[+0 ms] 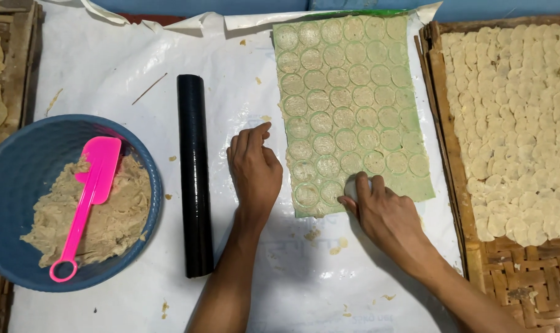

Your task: Cutting small circles out of a sheet of dough and placing them on a drying tray.

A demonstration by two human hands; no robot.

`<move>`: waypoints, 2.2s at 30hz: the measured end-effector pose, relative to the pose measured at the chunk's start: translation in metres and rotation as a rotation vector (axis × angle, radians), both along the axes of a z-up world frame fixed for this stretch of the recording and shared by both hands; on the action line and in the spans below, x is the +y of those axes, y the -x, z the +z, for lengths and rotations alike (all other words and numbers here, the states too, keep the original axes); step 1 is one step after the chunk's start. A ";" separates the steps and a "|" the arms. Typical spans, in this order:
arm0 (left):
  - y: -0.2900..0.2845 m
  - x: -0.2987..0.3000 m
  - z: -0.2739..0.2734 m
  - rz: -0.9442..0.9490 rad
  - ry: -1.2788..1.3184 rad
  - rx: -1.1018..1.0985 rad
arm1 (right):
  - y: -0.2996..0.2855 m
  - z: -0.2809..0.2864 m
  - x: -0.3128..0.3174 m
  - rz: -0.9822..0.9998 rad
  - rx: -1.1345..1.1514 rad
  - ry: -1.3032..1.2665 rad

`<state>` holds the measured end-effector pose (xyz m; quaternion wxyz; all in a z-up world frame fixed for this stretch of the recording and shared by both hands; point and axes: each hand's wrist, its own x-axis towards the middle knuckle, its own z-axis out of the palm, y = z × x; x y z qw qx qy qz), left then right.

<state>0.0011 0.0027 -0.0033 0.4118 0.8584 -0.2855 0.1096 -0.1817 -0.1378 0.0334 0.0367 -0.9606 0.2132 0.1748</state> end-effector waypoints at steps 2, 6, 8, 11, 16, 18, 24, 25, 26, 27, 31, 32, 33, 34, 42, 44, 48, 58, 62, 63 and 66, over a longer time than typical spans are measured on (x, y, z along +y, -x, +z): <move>0.000 0.000 0.001 0.004 -0.003 0.003 | 0.001 -0.007 -0.011 0.013 0.008 -0.048; 0.000 0.000 -0.003 0.005 0.003 0.015 | 0.006 0.004 -0.022 -0.247 -0.011 -0.182; -0.001 0.000 -0.001 0.007 0.000 0.014 | 0.019 0.011 -0.034 -0.185 -0.053 -0.127; -0.001 -0.001 0.000 0.009 -0.004 0.012 | 0.026 0.020 -0.038 -0.122 -0.064 -0.085; 0.000 -0.002 -0.001 0.013 -0.004 0.014 | 0.029 0.010 -0.038 -0.082 -0.026 -0.110; 0.000 -0.002 -0.001 0.008 -0.003 0.017 | 0.026 0.008 -0.037 -0.083 0.036 -0.080; 0.000 -0.003 0.000 0.008 -0.005 0.011 | 0.026 -0.016 -0.033 -0.058 0.005 0.109; 0.000 -0.002 0.000 0.009 -0.008 0.015 | 0.025 -0.016 -0.029 -0.057 0.009 0.106; 0.000 -0.003 0.000 0.006 -0.004 0.009 | 0.024 -0.014 -0.026 -0.070 -0.005 0.113; 0.000 -0.003 0.001 0.004 0.000 0.004 | 0.024 -0.012 -0.023 -0.083 -0.019 0.120; 0.001 -0.001 0.002 0.002 -0.003 0.013 | 0.020 -0.004 -0.033 -0.019 0.061 0.006; 0.000 -0.002 0.001 0.001 0.002 0.017 | 0.022 -0.009 -0.032 -0.042 0.030 0.053; 0.000 -0.002 0.000 -0.001 0.007 0.021 | 0.023 -0.014 -0.030 -0.064 -0.001 0.099; 0.000 -0.003 0.000 -0.001 0.011 0.019 | 0.025 -0.016 -0.031 -0.065 -0.003 0.103; 0.000 0.000 0.002 -0.018 -0.025 -0.019 | 0.047 0.013 -0.057 -0.262 -0.146 -0.098; 0.000 0.000 0.001 -0.016 -0.027 -0.018 | 0.050 0.015 -0.057 -0.234 -0.148 -0.088; -0.001 -0.001 0.001 -0.019 -0.034 -0.024 | 0.053 0.003 -0.060 -0.112 -0.107 -0.021; 0.001 -0.002 0.004 -0.035 -0.021 -0.017 | 0.045 -0.018 -0.057 -0.142 -0.126 0.131; -0.001 -0.002 0.003 -0.033 -0.013 -0.023 | 0.042 -0.006 -0.060 -0.102 -0.060 0.068; 0.000 -0.002 0.002 -0.034 -0.018 -0.030 | 0.044 -0.008 -0.060 -0.082 -0.075 0.108; -0.001 -0.002 0.000 -0.025 -0.041 -0.012 | 0.047 -0.026 -0.058 -0.116 -0.138 0.125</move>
